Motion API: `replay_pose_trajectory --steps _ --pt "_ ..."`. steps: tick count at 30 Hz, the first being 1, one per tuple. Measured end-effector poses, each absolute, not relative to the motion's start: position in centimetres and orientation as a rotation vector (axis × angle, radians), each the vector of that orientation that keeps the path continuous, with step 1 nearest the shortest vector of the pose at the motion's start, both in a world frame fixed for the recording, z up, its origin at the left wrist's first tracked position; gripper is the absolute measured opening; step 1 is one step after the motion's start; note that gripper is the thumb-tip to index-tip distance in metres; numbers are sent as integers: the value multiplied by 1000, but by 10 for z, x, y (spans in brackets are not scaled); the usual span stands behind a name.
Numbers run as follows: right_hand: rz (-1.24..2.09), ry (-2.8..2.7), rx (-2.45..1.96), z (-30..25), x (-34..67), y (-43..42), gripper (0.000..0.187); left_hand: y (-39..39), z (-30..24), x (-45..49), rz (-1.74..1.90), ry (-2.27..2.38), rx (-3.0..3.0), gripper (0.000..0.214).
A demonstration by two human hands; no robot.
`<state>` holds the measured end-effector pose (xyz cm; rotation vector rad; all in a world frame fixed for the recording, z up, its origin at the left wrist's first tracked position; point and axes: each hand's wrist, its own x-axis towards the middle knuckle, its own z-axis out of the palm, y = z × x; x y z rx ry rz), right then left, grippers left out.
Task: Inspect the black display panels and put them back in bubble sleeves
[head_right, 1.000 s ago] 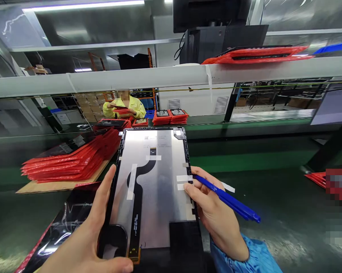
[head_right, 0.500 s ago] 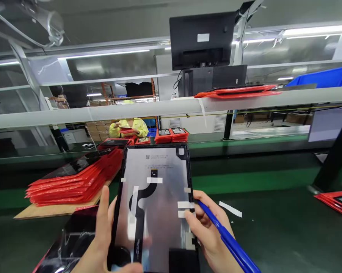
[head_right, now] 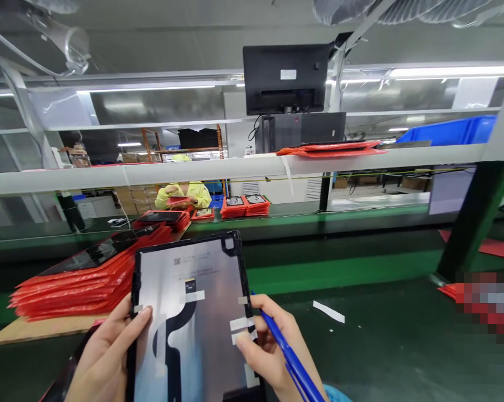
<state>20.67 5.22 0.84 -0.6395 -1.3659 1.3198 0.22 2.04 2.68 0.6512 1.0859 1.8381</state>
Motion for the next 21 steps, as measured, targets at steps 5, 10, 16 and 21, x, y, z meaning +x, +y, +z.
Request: replay_pose_trajectory --steps 5,10,16,21 --pt "1418 -1235 -525 17 208 50 53 16 19 -3 2159 1499 1300 32" --pt "1865 -1018 -135 12 206 48 68 23 19 -12 1578 928 3228 32" --pt "1860 -722 -344 -1 205 49 44 32 18 -10 1249 671 3570 38" --pt "1841 -703 -326 2 205 47 47 31 19 0 1272 690 3485 30"
